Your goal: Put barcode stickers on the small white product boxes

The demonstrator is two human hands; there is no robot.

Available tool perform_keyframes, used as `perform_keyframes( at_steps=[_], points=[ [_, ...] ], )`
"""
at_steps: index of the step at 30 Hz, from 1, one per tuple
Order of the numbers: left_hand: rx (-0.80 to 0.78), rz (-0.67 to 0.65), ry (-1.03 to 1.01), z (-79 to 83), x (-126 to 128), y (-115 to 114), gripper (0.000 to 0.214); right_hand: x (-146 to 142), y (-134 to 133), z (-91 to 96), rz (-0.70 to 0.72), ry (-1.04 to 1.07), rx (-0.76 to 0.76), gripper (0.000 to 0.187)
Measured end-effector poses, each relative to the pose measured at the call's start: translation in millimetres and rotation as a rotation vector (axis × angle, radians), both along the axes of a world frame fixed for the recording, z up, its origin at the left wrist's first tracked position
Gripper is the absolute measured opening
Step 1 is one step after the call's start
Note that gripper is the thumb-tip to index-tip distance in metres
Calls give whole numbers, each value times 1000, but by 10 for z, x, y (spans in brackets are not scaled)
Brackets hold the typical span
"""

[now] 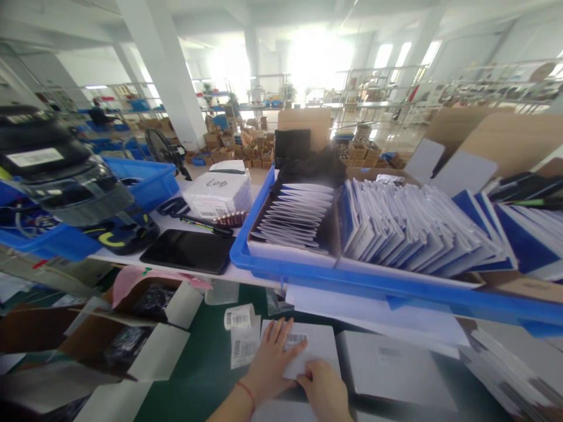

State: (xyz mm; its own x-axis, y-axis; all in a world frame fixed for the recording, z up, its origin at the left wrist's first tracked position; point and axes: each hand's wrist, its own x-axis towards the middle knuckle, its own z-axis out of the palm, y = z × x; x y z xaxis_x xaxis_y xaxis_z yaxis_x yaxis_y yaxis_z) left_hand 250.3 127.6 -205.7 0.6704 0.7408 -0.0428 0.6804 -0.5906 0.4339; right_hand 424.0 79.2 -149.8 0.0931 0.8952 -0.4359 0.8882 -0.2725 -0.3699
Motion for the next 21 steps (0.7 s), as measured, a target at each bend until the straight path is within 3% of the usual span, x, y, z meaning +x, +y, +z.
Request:
perform_keyframes(
  at_steps=[4, 10, 14, 17, 21],
  points=[
    [-15, -4, 14, -31, -6, 18, 105, 99, 25, -27, -39, -2, -39, 18],
    [-19, 4, 4, -33, -12, 16, 98, -58, 72, -87, -32, 41, -2, 19],
    [-67, -5, 20, 14, -8, 34, 99, 151, -18, -87, -85, -11, 50, 18],
    [-118, 0, 78, 177, 23, 63, 102, 469, -219, -101, -141, -31, 102, 21],
    [-210, 13, 156, 533, 46, 87, 103, 975, -678, -230, -186, 48, 125, 26]
  ],
)
